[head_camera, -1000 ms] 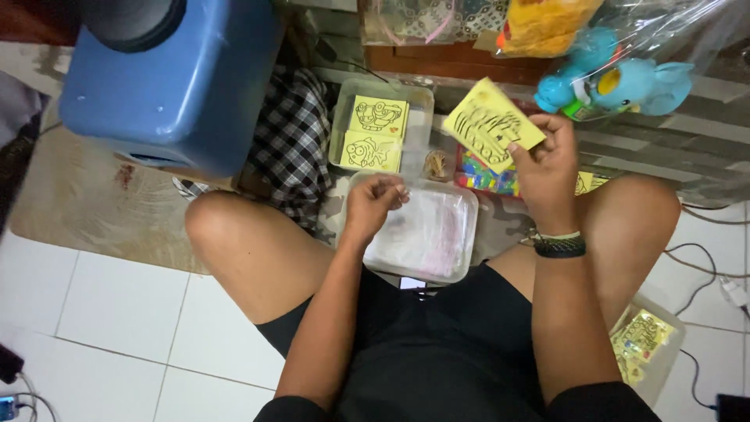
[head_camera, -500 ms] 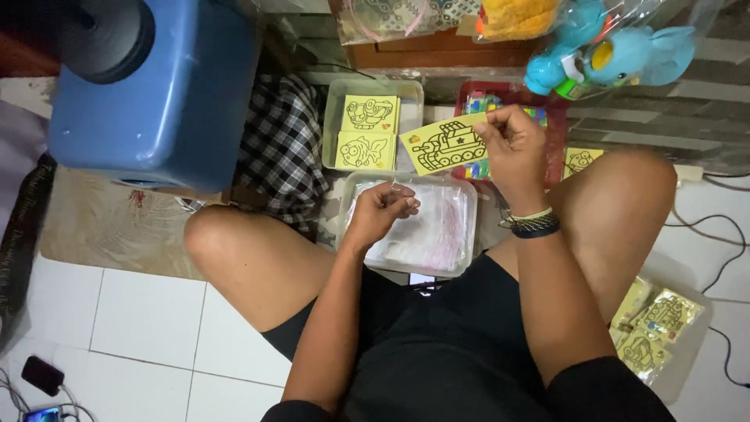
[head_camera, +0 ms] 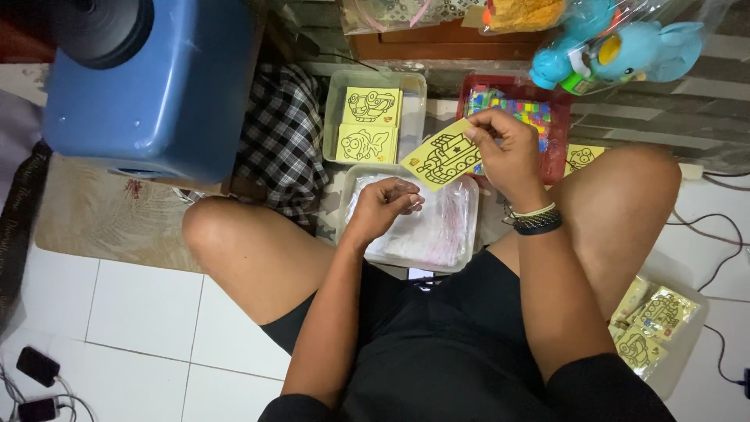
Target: Picking up individual illustrated stickers and placing them into a small plastic bag for packaging.
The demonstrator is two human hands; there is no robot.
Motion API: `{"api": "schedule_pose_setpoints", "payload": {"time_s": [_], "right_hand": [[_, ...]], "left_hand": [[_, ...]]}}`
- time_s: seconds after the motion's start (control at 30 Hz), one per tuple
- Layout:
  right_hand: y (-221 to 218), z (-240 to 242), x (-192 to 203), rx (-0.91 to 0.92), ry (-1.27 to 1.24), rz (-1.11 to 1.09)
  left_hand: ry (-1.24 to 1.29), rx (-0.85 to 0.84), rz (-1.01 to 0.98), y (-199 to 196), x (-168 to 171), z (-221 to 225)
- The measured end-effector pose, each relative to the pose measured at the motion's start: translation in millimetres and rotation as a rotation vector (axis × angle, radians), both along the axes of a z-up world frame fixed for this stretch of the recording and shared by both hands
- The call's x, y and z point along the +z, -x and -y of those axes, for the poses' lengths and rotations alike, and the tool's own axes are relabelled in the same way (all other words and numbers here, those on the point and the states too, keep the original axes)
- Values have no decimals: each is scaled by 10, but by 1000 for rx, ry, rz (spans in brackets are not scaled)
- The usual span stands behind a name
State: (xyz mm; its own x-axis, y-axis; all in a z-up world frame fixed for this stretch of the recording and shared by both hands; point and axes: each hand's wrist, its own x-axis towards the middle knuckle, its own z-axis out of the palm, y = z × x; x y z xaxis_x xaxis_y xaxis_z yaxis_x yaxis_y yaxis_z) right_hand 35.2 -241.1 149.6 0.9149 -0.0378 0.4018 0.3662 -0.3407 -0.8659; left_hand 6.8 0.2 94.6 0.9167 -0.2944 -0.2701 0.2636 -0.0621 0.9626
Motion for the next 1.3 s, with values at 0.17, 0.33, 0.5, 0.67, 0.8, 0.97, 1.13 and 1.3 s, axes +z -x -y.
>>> {"api": "schedule_pose_setpoints", "payload": {"time_s": [0.17, 0.33, 0.5, 0.67, 0.8, 0.97, 1.13, 1.3], "right_hand": [[30, -69, 104, 11, 8, 9], [15, -155, 56, 77, 41, -7], [15, -250, -24, 159, 75, 26], [-7, -288, -79, 123, 38, 9], [32, -365, -143, 161, 134, 22], [64, -380, 13, 160, 173, 54], [64, -336, 49, 186, 165, 37], [62, -327, -99, 297, 180, 46]], "left_hand": [[-5, -5, -16, 0, 14, -6], [-18, -24, -9, 7, 68, 1], [-106, -22, 47, -38, -145, -16], [-71, 20, 50, -12, 3, -18], [-70, 29, 82, 3, 127, 15], [-65, 77, 95, -3, 155, -26], [-58, 108, 82, -14, 165, -23], [-67, 130, 104, -39, 44, -53]]}}
